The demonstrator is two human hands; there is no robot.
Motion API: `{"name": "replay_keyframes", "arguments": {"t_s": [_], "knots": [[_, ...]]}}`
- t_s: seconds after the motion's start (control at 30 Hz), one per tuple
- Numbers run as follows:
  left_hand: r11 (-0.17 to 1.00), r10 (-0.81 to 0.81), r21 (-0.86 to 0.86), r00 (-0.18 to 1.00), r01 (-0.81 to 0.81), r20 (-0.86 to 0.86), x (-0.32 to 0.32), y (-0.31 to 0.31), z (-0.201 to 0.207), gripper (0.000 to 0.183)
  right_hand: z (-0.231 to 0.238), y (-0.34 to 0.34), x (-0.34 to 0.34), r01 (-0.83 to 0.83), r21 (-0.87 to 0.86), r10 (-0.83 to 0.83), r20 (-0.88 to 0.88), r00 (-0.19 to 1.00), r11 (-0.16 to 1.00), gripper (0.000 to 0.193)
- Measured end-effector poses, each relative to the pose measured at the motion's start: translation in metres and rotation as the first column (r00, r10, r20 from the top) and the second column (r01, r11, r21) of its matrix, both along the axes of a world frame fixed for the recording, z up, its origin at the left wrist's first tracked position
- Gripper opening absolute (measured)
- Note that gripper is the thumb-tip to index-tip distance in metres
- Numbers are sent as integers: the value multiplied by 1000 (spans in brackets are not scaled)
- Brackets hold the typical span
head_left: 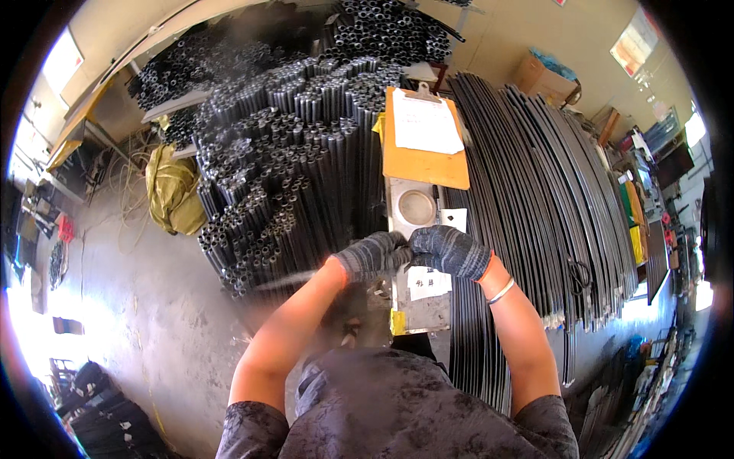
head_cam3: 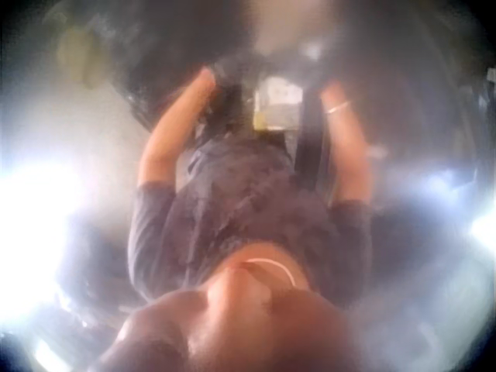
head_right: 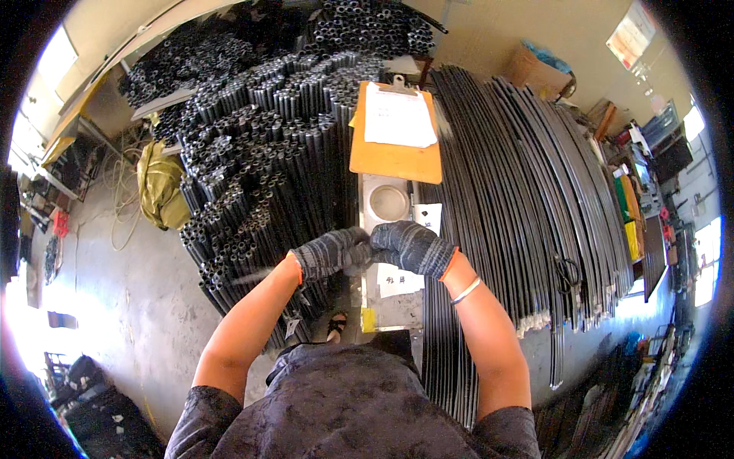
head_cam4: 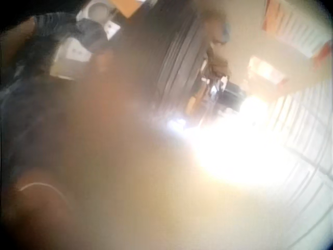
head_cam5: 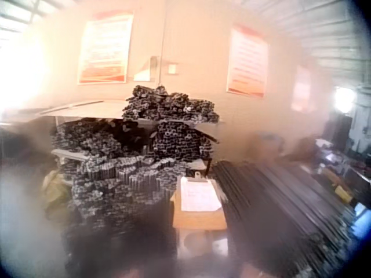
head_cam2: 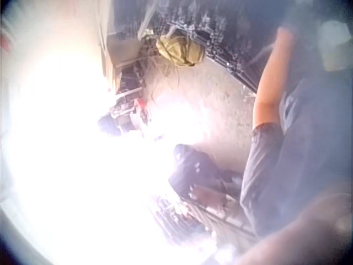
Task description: The person writes on a small piece of paper with a pen, removes a white label from its backing, applies the label to a metal tube, and then gathers several tubes into a bundle.
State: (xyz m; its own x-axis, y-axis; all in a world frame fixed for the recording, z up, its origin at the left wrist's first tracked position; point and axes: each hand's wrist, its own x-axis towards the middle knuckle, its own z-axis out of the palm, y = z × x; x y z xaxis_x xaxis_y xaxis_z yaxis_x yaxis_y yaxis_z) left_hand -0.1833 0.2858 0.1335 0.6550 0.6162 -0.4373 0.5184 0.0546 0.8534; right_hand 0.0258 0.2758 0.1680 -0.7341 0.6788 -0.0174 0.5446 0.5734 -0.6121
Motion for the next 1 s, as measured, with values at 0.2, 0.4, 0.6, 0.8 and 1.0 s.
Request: {"name": "replay_keyframes", "arguments": {"t_s": [0.2,0.4,0.6,0.8,1.0], "knots": [[748,-68,663,997,19,48,-36,-1,-24,29,-18,-7,21,266,215,-203,-275,940,940,12],[894,291,298,940,-334,181,-82,-19,-1,29,-30,-41,31,358,-424,-550,-550,628,832,11],[880,443,58,858,-472,260,-97,-30,-9,18,-29,-49,-11,254,-707,-656,-377,654,660,15],[826,268,430,925,-365,271,-80,-46,1,21,-81,-34,-51,396,-504,-612,-393,686,768,21],[856,62,505,992,-109,108,-79,-55,-28,27,-53,-24,-71,410,-563,-682,-450,577,718,7]]}}
